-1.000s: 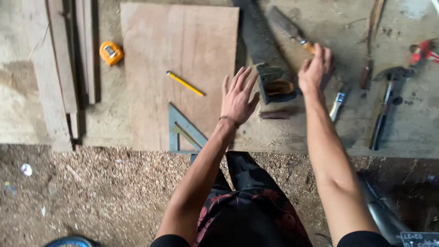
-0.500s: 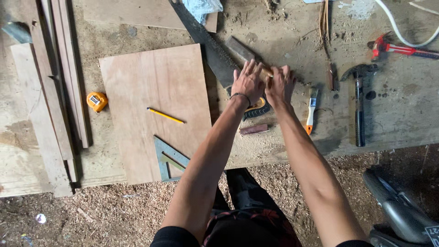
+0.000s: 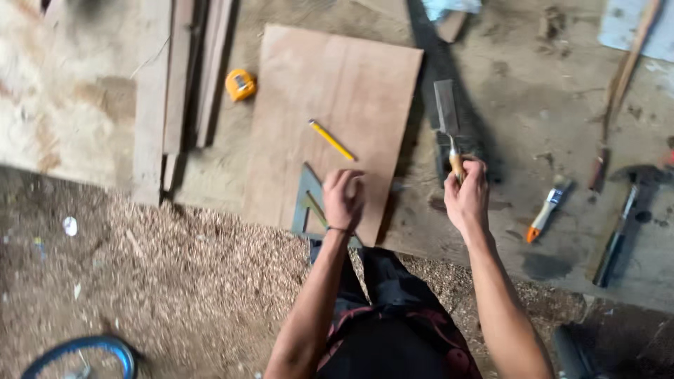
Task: The person uses a set square and pencil to draw straight lines on a rectangular wooden board. They then use a tape measure to measure and mark specific points on the board. Finally, they use the set square again to draw additional lines connecting the marked points.
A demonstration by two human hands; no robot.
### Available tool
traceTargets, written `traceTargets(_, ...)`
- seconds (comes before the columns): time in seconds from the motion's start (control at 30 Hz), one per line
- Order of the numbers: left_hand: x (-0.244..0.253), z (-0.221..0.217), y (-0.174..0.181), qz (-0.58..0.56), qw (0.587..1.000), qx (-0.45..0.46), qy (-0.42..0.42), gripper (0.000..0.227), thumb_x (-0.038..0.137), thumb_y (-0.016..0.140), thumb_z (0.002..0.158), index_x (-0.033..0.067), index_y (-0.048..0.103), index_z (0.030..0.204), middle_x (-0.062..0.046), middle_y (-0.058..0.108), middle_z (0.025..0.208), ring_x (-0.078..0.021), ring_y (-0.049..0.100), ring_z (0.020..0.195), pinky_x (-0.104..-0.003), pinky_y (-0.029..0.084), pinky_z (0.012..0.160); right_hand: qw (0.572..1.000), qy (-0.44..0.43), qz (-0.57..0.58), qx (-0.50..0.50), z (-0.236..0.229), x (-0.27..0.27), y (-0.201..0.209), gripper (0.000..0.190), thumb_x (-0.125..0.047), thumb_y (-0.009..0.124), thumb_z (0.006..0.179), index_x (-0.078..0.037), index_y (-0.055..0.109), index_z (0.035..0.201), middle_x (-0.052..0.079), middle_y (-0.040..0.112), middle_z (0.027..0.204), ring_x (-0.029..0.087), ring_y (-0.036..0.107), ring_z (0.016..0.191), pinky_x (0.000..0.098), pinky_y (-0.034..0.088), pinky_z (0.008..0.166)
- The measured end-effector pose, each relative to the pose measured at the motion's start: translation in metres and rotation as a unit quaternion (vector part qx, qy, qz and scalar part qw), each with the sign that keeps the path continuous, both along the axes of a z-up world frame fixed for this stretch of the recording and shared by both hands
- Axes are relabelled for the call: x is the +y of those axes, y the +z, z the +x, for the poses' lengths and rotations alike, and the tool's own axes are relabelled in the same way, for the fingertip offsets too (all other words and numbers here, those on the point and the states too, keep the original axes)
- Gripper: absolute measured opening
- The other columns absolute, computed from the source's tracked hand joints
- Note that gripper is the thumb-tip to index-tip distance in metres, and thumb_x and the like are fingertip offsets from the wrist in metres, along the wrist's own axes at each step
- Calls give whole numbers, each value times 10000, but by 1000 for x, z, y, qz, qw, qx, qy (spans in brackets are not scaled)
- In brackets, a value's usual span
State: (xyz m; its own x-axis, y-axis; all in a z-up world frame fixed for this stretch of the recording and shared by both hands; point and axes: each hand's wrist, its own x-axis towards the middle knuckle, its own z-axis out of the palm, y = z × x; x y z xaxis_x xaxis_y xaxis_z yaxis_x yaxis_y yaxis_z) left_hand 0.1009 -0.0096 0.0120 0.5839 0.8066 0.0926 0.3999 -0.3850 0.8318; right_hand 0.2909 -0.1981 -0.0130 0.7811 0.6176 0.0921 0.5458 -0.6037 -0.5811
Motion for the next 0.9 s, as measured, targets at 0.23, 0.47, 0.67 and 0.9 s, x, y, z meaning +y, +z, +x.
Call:
traceTargets(0.23,24,-108,-29,117,973,118,158,321,256,785,847,124,722,1132,-106,657,1233,-318,550,1251,-518,355,1112,927,39,-125,352,-98,62,49,299,-237,441,1096,-64,392,1335,94,595,752,251,560,552,443,433,462)
traceTargets(0.47,24,-121,-52,76,974,152,148,466,333,773,933,175,681,1362,-132,515,1553,-315,359,1532,-570,113,1297,955,229,-11,187,-159,82,76,496,-164,586,1038,-140,502,1526,185,724,976,326,717,807,420,571,684)
traceTargets(0.67,24,-120,-59,88,972,153,156,395,340,790,885,271,766,1273,-80,500,1573,-288,365,1536,-556,103,1309,954,210,-88,195,-175,77,73,507,-150,619,1001,-218,538,1497,169,733,935,342,719,745,419,573,635)
traceTargets(0.9,27,-115,-41,58,974,149,158,453,414,853,800,250,767,1213,-106,509,1545,-306,353,1525,-553,102,1291,959,226,-27,166,-190,83,65,527,-156,616,1014,-194,498,1527,178,751,988,343,726,769,420,562,619)
